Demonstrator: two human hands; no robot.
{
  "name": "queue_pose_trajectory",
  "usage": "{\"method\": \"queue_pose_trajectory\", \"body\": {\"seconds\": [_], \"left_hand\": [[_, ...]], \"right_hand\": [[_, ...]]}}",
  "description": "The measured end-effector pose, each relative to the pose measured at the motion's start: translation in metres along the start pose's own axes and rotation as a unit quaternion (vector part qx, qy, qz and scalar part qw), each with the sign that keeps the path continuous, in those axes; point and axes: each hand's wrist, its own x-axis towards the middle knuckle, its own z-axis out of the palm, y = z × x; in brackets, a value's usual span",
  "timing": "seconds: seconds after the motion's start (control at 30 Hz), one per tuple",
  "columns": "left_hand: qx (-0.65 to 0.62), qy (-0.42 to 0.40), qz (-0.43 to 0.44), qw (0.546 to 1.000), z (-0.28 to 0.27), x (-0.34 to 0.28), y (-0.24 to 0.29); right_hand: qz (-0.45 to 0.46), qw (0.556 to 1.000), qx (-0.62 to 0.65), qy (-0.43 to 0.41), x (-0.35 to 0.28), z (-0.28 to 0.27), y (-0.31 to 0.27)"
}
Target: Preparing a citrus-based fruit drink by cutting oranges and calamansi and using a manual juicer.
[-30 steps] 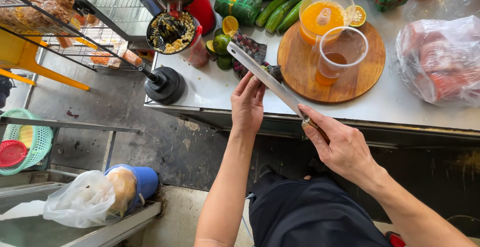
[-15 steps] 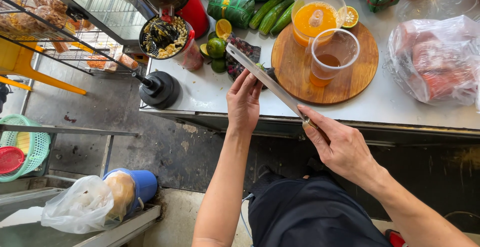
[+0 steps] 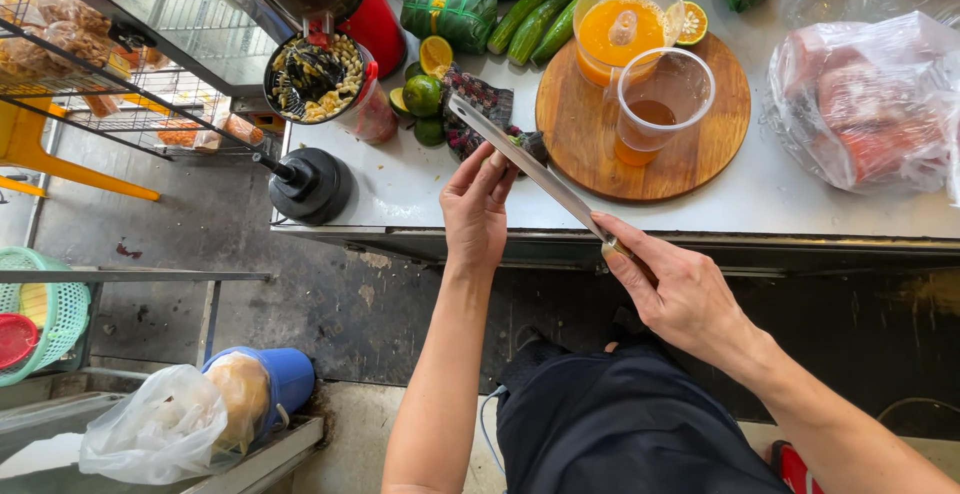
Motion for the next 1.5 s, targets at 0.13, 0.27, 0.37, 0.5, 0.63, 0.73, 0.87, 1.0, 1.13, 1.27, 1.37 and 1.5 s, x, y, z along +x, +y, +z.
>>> {"method": "queue_pose_trajectory", "body": {"seconds": [0.13,0.27,0.37,0.5,0.63,0.73,0.87,1.0,1.13,1.27,1.37,1.5], "left_hand": [[0.087,-0.033,-0.026,0.995,0.004,-0.015,-0.003],[0.283,-0.047,-0.002,0.958,-0.025,0.010,-0.025],[0.477,-0.063,0.010,0.877,-0.043,0.023,-0.050],[0.404,-0.033,0.010,0.914,-0.020,0.009,-0.030],[0.191,0.084,-0.112,0.972,-0.020,0.005,-0.008],[0.047,0.054,-0.110,0.991,-0.015,0.002,-0.006],[0.018,0.041,-0.086,0.995,-0.010,0.002,-0.008],[-0.017,0.043,-0.072,0.996,-0.005,0.002,-0.003],[-0.019,0.036,-0.057,0.998,-0.011,0.006,-0.008],[-0.024,0.031,-0.048,0.998,-0.014,0.010,-0.010],[-0.030,0.026,-0.042,0.998,-0.021,0.015,-0.015],[-0.034,0.008,-0.032,0.999,-0.027,0.020,-0.016]], "right_hand": [[0.072,0.997,0.014,-0.033,0.019,0.009,0.014],[0.114,0.993,0.025,-0.026,0.021,0.009,0.021],[0.158,0.986,0.029,-0.036,0.017,0.008,0.023],[0.149,0.988,0.025,-0.032,0.014,0.011,0.030],[0.109,0.994,0.026,-0.017,0.009,0.016,0.022],[0.065,0.998,-0.002,-0.002,0.005,0.024,0.016],[0.028,0.999,-0.015,0.012,0.005,0.027,0.007],[-0.005,0.999,-0.017,0.027,0.004,0.028,0.008],[-0.019,0.999,-0.019,0.036,0.003,0.026,0.006],[-0.021,0.999,-0.015,0.034,0.001,0.025,0.008],[-0.028,0.999,-0.011,0.023,0.002,0.021,0.005],[-0.022,1.000,0.004,0.016,-0.001,0.017,0.004]]}}
